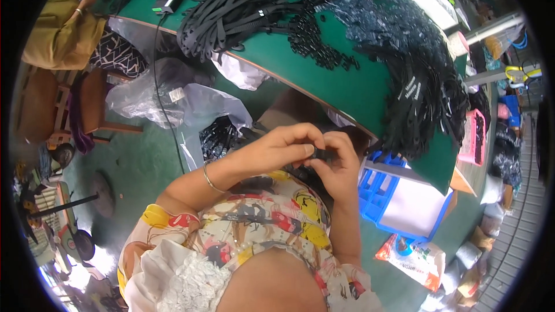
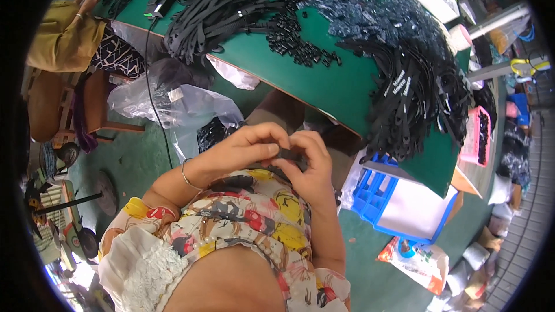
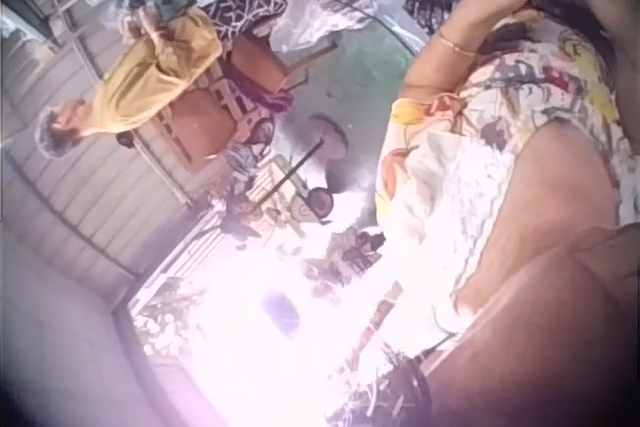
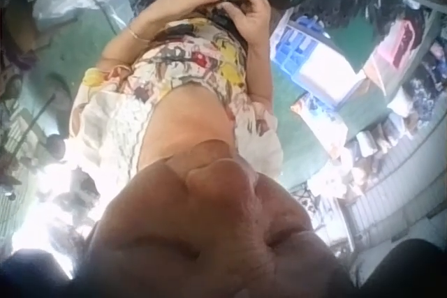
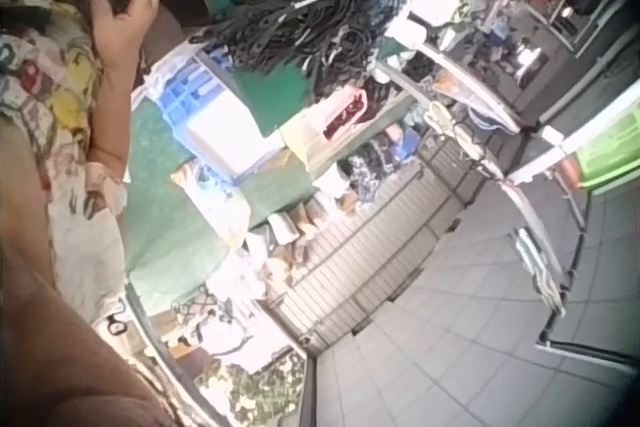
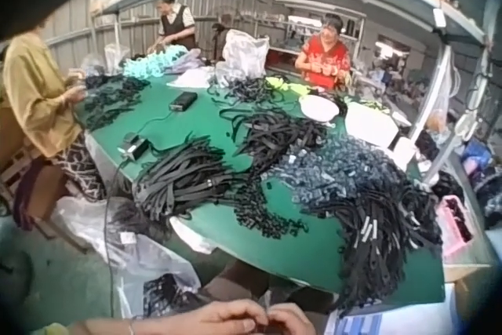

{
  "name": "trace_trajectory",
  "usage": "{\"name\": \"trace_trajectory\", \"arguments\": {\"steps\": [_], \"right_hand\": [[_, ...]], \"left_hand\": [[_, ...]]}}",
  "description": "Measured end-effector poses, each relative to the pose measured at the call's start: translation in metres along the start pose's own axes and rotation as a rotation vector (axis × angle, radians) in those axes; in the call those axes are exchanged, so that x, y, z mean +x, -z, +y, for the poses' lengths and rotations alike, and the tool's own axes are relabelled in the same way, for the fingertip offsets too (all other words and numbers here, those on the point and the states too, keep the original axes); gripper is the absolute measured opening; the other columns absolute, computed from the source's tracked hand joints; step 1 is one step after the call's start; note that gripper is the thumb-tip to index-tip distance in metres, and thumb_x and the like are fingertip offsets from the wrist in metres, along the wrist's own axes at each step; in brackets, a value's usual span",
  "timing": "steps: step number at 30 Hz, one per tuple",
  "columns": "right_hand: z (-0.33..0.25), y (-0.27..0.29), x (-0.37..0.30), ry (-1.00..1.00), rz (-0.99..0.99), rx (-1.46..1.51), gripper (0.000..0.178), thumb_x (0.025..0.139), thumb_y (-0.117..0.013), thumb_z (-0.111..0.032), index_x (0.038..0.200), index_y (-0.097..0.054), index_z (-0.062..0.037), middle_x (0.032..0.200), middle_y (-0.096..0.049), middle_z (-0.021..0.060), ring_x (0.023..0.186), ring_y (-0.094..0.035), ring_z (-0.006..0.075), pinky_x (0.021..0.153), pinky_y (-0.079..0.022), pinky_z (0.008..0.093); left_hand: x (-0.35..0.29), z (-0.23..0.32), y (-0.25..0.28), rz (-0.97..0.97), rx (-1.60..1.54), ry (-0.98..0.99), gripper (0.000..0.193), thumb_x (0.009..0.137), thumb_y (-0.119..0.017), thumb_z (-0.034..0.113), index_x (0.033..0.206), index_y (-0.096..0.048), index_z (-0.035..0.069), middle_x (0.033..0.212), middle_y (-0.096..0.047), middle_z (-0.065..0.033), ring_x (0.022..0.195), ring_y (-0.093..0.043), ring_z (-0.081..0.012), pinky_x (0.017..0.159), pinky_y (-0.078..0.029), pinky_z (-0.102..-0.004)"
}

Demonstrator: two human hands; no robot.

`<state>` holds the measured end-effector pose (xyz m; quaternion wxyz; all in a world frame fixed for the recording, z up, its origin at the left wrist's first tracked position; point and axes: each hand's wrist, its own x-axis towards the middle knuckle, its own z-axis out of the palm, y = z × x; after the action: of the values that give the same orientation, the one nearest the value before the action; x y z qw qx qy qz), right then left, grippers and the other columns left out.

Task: The person assembles small black plastic components by hand at a factory workbench.

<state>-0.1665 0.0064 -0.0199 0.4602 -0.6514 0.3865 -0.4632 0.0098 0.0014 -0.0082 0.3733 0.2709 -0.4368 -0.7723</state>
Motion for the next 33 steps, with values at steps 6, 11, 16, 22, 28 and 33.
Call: {"name": "trace_trajectory", "arguments": {"steps": [6, 11, 16, 22, 28, 33], "right_hand": [[0.001, 0.004, 0.000, 0.092, 0.005, -0.045, 0.027, 0.069, -0.074, -0.010, 0.089, -0.059, 0.0015, 0.081, -0.056, 0.0079, 0.073, -0.054, 0.0160, 0.064, -0.044, 0.0242], [-0.002, -0.002, -0.007, -0.011, 0.065, 0.186, 0.026, 0.071, -0.072, -0.010, 0.091, -0.060, 0.0024, 0.083, -0.054, 0.0080, 0.073, -0.054, 0.0157, 0.062, -0.044, 0.0239], [0.000, -0.001, -0.002, 0.094, 0.065, 0.065, 0.026, 0.071, -0.073, -0.010, 0.091, -0.062, 0.0017, 0.082, -0.055, 0.0082, 0.072, -0.054, 0.0163, 0.061, -0.044, 0.0247], [-0.011, 0.007, 0.006, 0.210, -0.001, -0.216, 0.027, 0.066, -0.074, -0.012, 0.088, -0.063, -0.0011, 0.080, -0.057, 0.0085, 0.071, -0.055, 0.0192, 0.063, -0.045, 0.0273], [-0.002, 0.008, 0.001, 0.126, 0.011, -0.110, 0.025, 0.066, -0.074, -0.009, 0.087, -0.063, -0.0007, 0.082, -0.057, 0.0084, 0.073, -0.056, 0.0189, 0.065, -0.045, 0.0272], [0.002, 0.011, -0.002, 0.075, -0.005, 0.006, 0.026, 0.066, -0.074, -0.009, 0.088, -0.063, 0.0000, 0.084, -0.057, 0.0076, 0.077, -0.055, 0.0177, 0.068, -0.044, 0.0261]], "left_hand": [[0.002, 0.002, 0.001, -0.013, -0.189, 0.076, 0.010, 0.088, -0.049, 0.015, 0.085, -0.046, 0.006, 0.076, -0.047, 0.0012, 0.069, -0.048, -0.0067, 0.059, -0.039, -0.0194], [0.003, -0.006, 0.000, -0.017, -0.335, 0.070, 0.013, 0.086, -0.051, 0.015, 0.078, -0.047, 0.006, 0.073, -0.050, -0.0002, 0.064, -0.049, -0.0087, 0.057, -0.040, -0.0216], [0.002, -0.005, -0.002, 0.025, -0.273, 0.088, 0.013, 0.084, -0.055, 0.014, 0.077, -0.048, 0.005, 0.072, -0.052, -0.0014, 0.062, -0.049, -0.0089, 0.057, -0.041, -0.0218], [0.006, -0.002, -0.005, 0.060, -0.193, 0.096, 0.015, 0.084, -0.058, 0.016, 0.082, -0.049, 0.004, 0.075, -0.052, -0.0005, 0.064, -0.049, -0.0081, 0.058, -0.040, -0.0201], [0.006, -0.008, -0.004, 0.091, -0.339, 0.123, 0.013, 0.079, -0.053, 0.009, 0.090, -0.052, 0.002, 0.076, -0.049, 0.0014, 0.067, -0.047, -0.0063, 0.060, -0.039, -0.0208], [0.003, -0.007, -0.009, 0.119, -0.330, 0.096, 0.013, 0.076, -0.050, 0.008, 0.087, -0.053, 0.001, 0.071, -0.047, 0.0016, 0.064, -0.045, -0.0069, 0.059, -0.039, -0.0218]]}}
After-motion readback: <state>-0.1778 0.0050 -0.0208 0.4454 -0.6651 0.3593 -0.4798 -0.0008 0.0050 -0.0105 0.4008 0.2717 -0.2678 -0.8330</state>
